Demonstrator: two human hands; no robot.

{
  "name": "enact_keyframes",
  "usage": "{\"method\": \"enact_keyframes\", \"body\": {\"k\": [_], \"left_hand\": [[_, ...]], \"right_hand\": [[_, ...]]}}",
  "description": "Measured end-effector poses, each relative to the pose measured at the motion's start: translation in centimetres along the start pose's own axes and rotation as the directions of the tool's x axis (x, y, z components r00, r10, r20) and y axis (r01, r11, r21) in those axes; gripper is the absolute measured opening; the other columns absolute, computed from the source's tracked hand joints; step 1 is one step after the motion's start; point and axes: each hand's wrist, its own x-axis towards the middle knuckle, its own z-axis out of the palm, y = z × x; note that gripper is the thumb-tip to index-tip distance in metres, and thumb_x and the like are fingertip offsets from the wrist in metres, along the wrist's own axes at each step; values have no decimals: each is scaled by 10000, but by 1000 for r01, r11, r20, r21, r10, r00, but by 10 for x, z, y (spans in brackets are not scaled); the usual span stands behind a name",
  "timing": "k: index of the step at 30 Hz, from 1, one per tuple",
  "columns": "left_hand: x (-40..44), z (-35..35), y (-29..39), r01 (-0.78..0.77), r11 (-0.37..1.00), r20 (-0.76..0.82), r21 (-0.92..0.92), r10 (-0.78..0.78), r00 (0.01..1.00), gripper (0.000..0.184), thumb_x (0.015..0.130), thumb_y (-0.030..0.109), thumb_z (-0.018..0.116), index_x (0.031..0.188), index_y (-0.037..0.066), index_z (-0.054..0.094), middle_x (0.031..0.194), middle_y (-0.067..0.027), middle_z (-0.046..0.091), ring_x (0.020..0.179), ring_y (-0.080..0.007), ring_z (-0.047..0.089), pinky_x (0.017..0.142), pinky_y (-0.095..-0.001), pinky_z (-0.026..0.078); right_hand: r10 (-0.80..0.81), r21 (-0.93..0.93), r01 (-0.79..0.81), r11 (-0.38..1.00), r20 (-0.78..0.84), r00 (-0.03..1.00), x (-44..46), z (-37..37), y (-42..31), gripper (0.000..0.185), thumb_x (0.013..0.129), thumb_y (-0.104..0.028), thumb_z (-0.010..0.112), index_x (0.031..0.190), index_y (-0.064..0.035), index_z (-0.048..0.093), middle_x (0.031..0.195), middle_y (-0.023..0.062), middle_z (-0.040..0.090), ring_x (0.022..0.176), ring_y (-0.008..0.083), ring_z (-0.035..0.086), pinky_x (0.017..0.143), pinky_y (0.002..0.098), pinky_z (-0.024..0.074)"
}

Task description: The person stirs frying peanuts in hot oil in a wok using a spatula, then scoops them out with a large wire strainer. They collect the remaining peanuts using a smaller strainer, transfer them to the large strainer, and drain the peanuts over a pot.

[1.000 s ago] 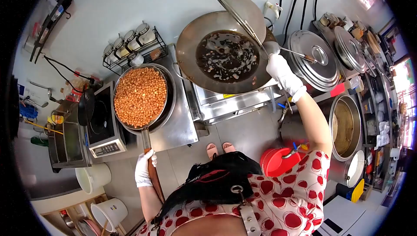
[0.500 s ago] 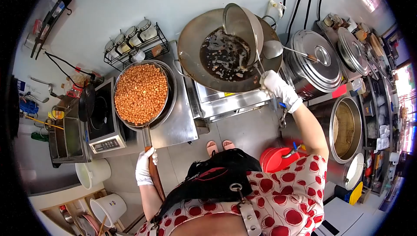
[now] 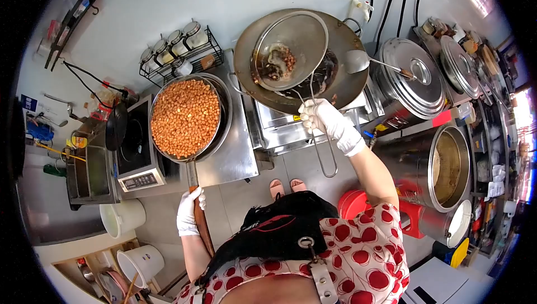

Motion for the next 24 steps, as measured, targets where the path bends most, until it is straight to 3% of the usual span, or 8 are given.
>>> {"method": "enact_keyframes", "body": {"k": [4, 8, 12, 16, 24], "left_hand": [[-1, -1, 1, 8, 1000, 13, 1, -8, 1000, 165, 915, 174, 602, 862, 36, 530, 642, -32, 505, 509, -140, 473, 480, -270, 388], [2, -2, 1, 26, 1000, 25, -3, -26, 999, 172, 915, 178, 606, 855, 37, 526, 637, -33, 504, 511, -139, 473, 480, -271, 389], [1, -3, 2, 34, 999, 29, -24, -33, 999, 172, 911, 176, 614, 859, 36, 527, 640, -37, 508, 513, -138, 475, 481, -273, 391], [4, -5, -2, 39, 998, 24, -48, -38, 999, 169, 907, 171, 622, 864, 36, 530, 642, -40, 511, 515, -140, 477, 483, -276, 392], [3, -2, -2, 27, 998, 19, -52, -26, 999, 171, 912, 171, 616, 853, 37, 526, 641, -40, 509, 517, -142, 478, 483, -276, 391]], "right_hand": [[-7, -31, 6, 999, -25, 1000, 3, 2, -3, 21, 899, -4, 514, 892, 1, 533, 661, 69, 514, 506, 165, 484, 451, 332, 456], [-25, -108, 24, 994, -14, 1000, 0, 6, -6, 54, 876, -53, 536, 921, -27, 549, 693, 25, 496, 534, 127, 477, 467, 289, 453], [6, -136, -10, 991, -26, 1000, 0, 4, -10, 21, 895, -9, 496, 882, -3, 512, 659, 61, 505, 476, 166, 491, 427, 332, 481], [19, -373, -55, 926, -101, 995, -12, -3, -10, 44, 890, -11, 477, 860, -11, 508, 633, 38, 505, 460, 154, 507, 412, 298, 472], [27, -171, -31, 985, -21, 999, -9, 3, -10, 38, 907, -28, 492, 884, -16, 519, 651, 47, 503, 508, 167, 516, 442, 316, 481]]}}
